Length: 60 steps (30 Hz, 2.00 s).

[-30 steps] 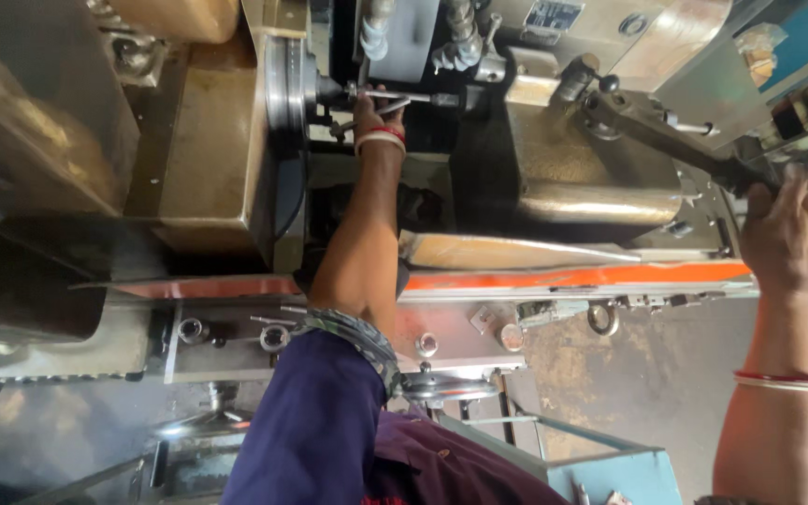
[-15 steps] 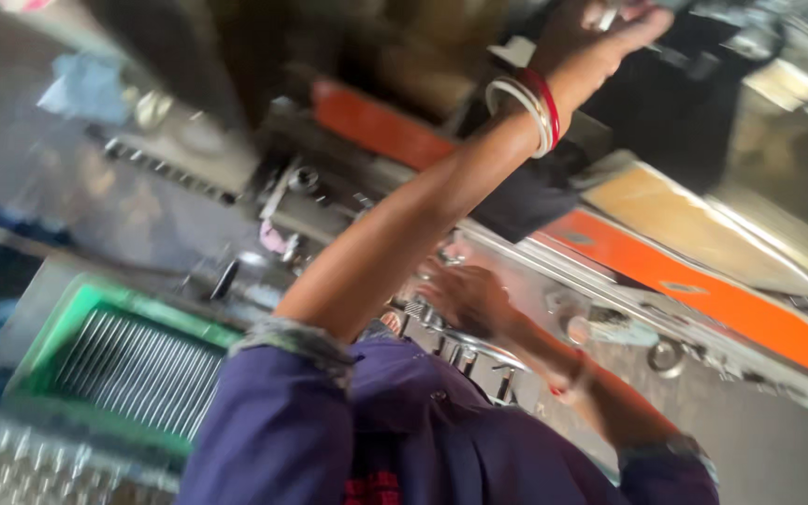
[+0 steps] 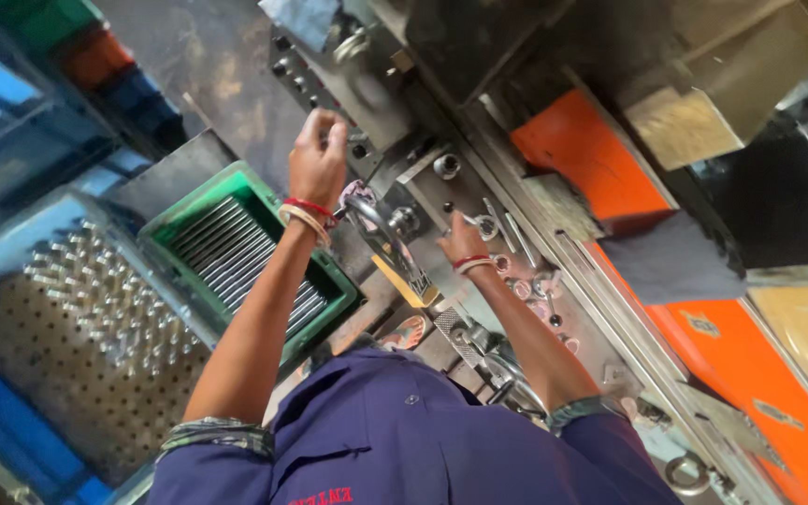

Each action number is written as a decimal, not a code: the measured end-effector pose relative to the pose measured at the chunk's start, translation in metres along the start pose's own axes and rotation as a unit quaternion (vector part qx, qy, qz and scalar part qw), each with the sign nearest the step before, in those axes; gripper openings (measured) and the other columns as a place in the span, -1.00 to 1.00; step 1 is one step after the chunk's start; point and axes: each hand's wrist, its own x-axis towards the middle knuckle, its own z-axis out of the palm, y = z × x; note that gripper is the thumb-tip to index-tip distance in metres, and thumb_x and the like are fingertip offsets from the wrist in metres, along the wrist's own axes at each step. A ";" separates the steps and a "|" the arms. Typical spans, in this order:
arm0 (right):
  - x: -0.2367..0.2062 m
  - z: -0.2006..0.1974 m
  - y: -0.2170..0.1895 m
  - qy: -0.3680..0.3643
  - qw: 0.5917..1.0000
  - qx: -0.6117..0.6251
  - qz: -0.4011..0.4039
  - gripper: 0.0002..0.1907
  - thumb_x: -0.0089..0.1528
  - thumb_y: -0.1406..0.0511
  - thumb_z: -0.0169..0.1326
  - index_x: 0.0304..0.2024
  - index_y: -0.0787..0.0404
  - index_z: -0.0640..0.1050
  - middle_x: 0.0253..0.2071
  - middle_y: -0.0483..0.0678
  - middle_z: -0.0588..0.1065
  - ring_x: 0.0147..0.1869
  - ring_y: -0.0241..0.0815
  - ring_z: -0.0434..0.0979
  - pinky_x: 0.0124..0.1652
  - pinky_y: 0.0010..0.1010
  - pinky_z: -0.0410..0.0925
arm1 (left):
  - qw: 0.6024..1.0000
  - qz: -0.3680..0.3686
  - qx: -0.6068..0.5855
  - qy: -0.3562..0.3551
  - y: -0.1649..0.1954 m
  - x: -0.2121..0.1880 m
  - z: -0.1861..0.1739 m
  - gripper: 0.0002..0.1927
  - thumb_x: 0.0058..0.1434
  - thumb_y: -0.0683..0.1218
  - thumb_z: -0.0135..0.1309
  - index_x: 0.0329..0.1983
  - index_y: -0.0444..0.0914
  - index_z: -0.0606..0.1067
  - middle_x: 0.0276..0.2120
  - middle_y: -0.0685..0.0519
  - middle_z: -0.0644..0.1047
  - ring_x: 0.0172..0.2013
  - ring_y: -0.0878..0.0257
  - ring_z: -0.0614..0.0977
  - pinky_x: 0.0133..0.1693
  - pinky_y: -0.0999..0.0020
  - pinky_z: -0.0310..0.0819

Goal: The person repeatedly picks metal rods from a green tray, inserts them into a metal forming machine, and operates a lever to process each rod. After processing, the person removes the finished rod and places it into a blue crate. The cycle repeats continuously.

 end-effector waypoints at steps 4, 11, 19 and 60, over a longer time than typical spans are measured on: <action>-0.005 -0.007 -0.074 0.030 0.973 0.199 -0.116 -0.67 0.38 0.11 0.10 -0.22 0.26 0.59 -0.37 -0.02 0.58 -0.30 -0.19 0.61 -0.30 -0.35 0.43 | 0.988 -0.123 -0.085 0.029 -0.064 -0.017 -0.022 -0.63 0.27 0.06 0.24 -0.49 -0.31 0.55 -0.61 0.13 0.48 -0.53 0.40 0.45 -0.45 0.43 0.28; -0.016 -0.008 -0.202 -0.029 0.840 0.525 -0.131 -0.64 0.46 0.10 -0.05 -0.30 0.19 0.49 -0.54 -0.30 0.26 -0.54 -0.52 0.13 -0.54 -0.59 0.02 | 0.973 -0.148 -0.168 0.055 -0.056 -0.028 -0.047 -0.60 0.24 0.03 0.28 -0.57 -0.33 0.51 -0.66 0.23 0.39 -0.58 0.51 0.33 -0.55 0.49 0.16; -0.019 -0.001 -0.228 -0.135 0.716 0.685 -0.025 -0.64 0.45 0.14 -0.10 -0.39 0.15 0.43 -0.64 -0.30 0.18 -0.69 -0.48 0.04 -0.67 -0.58 -0.02 | 0.992 -0.004 -0.045 0.121 -0.022 -0.043 -0.078 -0.63 0.29 0.02 0.25 -0.49 -0.33 0.51 -0.67 0.12 0.44 -0.62 0.43 0.45 -0.52 0.45 0.33; -0.083 0.110 -0.270 -0.187 0.836 -0.186 -0.481 -0.91 0.16 0.35 0.14 -0.43 0.25 0.57 -0.35 0.09 0.53 -0.12 0.13 0.54 -0.09 -0.10 0.42 | 0.820 -0.367 0.404 -0.171 -0.181 -0.231 -0.320 -0.55 0.19 0.16 0.27 -0.12 -0.31 0.62 -0.17 -0.27 0.62 -0.12 -0.13 0.66 -0.07 0.02 0.55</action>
